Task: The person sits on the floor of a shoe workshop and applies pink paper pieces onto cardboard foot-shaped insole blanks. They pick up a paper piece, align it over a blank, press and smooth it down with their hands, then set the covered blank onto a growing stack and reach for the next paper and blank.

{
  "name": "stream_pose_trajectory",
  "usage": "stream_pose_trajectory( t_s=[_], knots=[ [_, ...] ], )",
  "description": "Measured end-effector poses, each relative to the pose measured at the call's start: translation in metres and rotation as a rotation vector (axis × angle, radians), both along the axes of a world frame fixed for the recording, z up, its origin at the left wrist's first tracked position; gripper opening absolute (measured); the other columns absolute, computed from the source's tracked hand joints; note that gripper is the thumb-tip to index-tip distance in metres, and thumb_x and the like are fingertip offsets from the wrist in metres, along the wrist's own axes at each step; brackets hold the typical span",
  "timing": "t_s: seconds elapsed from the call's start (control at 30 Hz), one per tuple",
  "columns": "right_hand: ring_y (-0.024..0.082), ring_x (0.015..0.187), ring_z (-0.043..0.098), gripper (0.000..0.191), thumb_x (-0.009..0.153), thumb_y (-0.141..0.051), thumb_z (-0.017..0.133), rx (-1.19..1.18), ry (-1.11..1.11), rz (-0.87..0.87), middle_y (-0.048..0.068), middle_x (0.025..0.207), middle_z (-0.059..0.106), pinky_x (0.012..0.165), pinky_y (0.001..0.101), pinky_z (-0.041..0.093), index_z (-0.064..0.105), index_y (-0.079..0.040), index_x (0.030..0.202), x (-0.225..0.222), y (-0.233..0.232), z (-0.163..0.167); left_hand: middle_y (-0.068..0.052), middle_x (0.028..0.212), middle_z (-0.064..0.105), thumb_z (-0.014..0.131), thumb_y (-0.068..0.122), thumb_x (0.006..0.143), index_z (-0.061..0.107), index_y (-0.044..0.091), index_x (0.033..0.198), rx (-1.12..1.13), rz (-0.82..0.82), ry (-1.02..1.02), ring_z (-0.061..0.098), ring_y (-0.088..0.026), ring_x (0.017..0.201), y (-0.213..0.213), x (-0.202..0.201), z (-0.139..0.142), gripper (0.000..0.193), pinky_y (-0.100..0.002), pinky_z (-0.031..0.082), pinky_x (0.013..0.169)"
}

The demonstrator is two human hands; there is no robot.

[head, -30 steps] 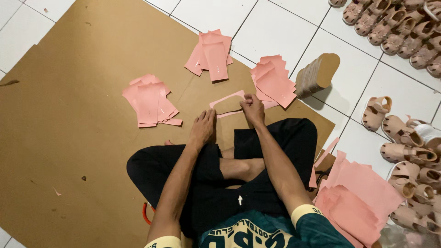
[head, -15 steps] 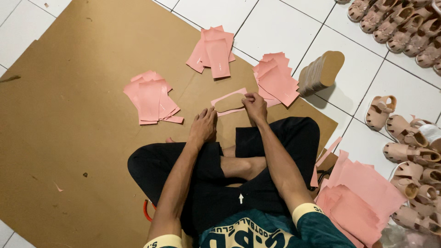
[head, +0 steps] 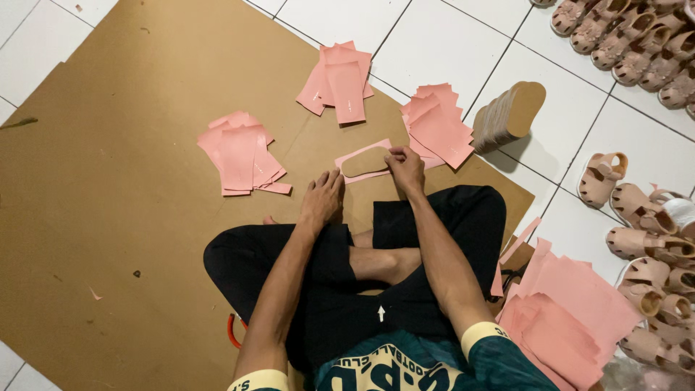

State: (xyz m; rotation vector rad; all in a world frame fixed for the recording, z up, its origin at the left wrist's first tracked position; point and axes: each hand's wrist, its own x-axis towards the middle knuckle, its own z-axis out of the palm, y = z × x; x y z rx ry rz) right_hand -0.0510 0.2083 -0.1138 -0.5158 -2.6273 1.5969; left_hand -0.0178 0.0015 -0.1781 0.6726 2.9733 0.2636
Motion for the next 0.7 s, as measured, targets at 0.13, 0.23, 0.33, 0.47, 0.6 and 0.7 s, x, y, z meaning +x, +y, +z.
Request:
stream_pose_trajectory(
  t_s=[0.13, 0.23, 0.33, 0.47, 0.6, 0.7],
  knots=[
    [0.016, 0.082, 0.075, 0.032, 0.084, -0.022, 0.079, 0.006, -0.022, -0.015, 0.010, 0.093, 0.079, 0.073, 0.0295, 0.059, 0.075, -0.004, 0.110, -0.001, -0.002, 0.003, -0.007, 0.158, 0.042, 0.054, 0.024, 0.097, 0.046, 0.009, 0.147, 0.021, 0.035, -0.061, 0.041, -0.030, 0.145, 0.002, -0.001, 0.002, 0.053, -0.058, 0.041, 0.110],
    [0.015, 0.081, 0.076, 0.032, 0.086, -0.021, 0.078, -0.116, -0.056, -0.028, 0.009, 0.093, 0.079, 0.072, 0.0276, 0.060, 0.074, -0.003, 0.112, -0.004, 0.000, 0.000, -0.008, 0.160, 0.042, 0.053, 0.023, 0.098, 0.047, 0.007, 0.146, 0.056, 0.034, -0.029, 0.042, -0.031, 0.146, 0.001, -0.001, 0.000, 0.050, -0.058, 0.041, 0.111],
    [0.014, 0.080, 0.072, 0.031, 0.087, -0.018, 0.078, -0.288, -0.067, -0.037, 0.009, 0.093, 0.078, 0.068, 0.0280, 0.057, 0.072, -0.001, 0.112, -0.007, 0.004, -0.005, -0.009, 0.162, 0.039, 0.053, 0.024, 0.096, 0.047, 0.007, 0.144, 0.051, 0.011, -0.045, 0.041, -0.032, 0.146, -0.001, -0.001, -0.003, 0.051, -0.057, 0.040, 0.111],
    [0.011, 0.081, 0.073, 0.031, 0.087, -0.019, 0.079, -0.222, -0.043, -0.050, 0.007, 0.093, 0.079, 0.070, 0.0251, 0.057, 0.073, -0.002, 0.112, -0.007, 0.007, -0.008, -0.009, 0.163, 0.038, 0.053, 0.024, 0.095, 0.045, 0.006, 0.147, 0.041, -0.001, -0.036, 0.039, -0.032, 0.147, -0.002, 0.000, -0.004, 0.056, -0.057, 0.038, 0.112],
    [0.011, 0.080, 0.072, 0.030, 0.087, -0.019, 0.079, -0.212, -0.042, -0.063, 0.007, 0.091, 0.078, 0.070, 0.0261, 0.057, 0.074, -0.003, 0.111, -0.006, 0.005, -0.007, -0.009, 0.163, 0.037, 0.054, 0.025, 0.099, 0.045, 0.007, 0.148, 0.047, 0.000, -0.040, 0.038, -0.033, 0.147, -0.001, 0.000, -0.003, 0.052, -0.058, 0.038, 0.113],
    [0.013, 0.077, 0.072, 0.030, 0.086, -0.020, 0.079, -0.149, -0.099, -0.053, 0.007, 0.089, 0.078, 0.069, 0.0276, 0.057, 0.074, -0.004, 0.111, -0.006, 0.003, -0.005, -0.009, 0.163, 0.035, 0.056, 0.024, 0.095, 0.043, 0.006, 0.150, 0.008, -0.016, -0.063, 0.037, -0.033, 0.147, -0.001, -0.001, -0.002, 0.059, -0.058, 0.038, 0.112]
  ],
)
